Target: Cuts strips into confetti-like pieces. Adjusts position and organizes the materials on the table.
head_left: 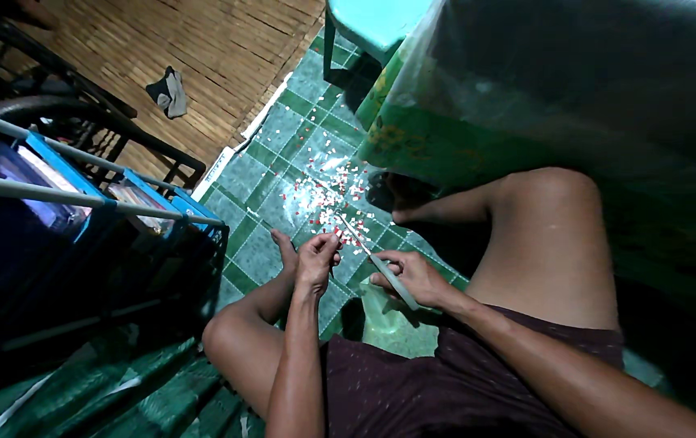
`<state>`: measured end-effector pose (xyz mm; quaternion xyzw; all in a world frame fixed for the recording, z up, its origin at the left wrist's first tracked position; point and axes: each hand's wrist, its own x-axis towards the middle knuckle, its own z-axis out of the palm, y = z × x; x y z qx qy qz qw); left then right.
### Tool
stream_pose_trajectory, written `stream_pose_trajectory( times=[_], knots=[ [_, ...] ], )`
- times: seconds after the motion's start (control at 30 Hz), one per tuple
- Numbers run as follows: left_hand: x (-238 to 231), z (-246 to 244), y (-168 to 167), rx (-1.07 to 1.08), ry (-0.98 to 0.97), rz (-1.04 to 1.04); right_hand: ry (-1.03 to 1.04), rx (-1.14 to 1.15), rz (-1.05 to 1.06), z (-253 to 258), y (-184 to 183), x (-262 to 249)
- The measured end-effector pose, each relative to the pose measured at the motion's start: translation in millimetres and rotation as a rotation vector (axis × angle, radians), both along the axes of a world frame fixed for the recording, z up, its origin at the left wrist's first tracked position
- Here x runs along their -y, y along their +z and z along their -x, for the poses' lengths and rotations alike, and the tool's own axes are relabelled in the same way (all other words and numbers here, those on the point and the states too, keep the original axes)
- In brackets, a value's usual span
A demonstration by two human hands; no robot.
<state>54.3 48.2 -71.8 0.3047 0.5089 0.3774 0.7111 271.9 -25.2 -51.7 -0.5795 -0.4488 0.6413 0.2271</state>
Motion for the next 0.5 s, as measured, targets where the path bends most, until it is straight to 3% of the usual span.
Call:
stream_pose_trajectory(
  times=[0.27, 0.5],
  knots=[
    [-4.6, 4.2, 0.2, -0.101, -0.011, 0.093, -0.052, 0.046, 0.101, -1.1, -2.1, -2.2],
    [-5.0, 7.3, 1.4, -0.149, -0.050, 0.103, 0.051, 0.018, 0.086, -1.1, -2.5, -1.4]
  ],
)
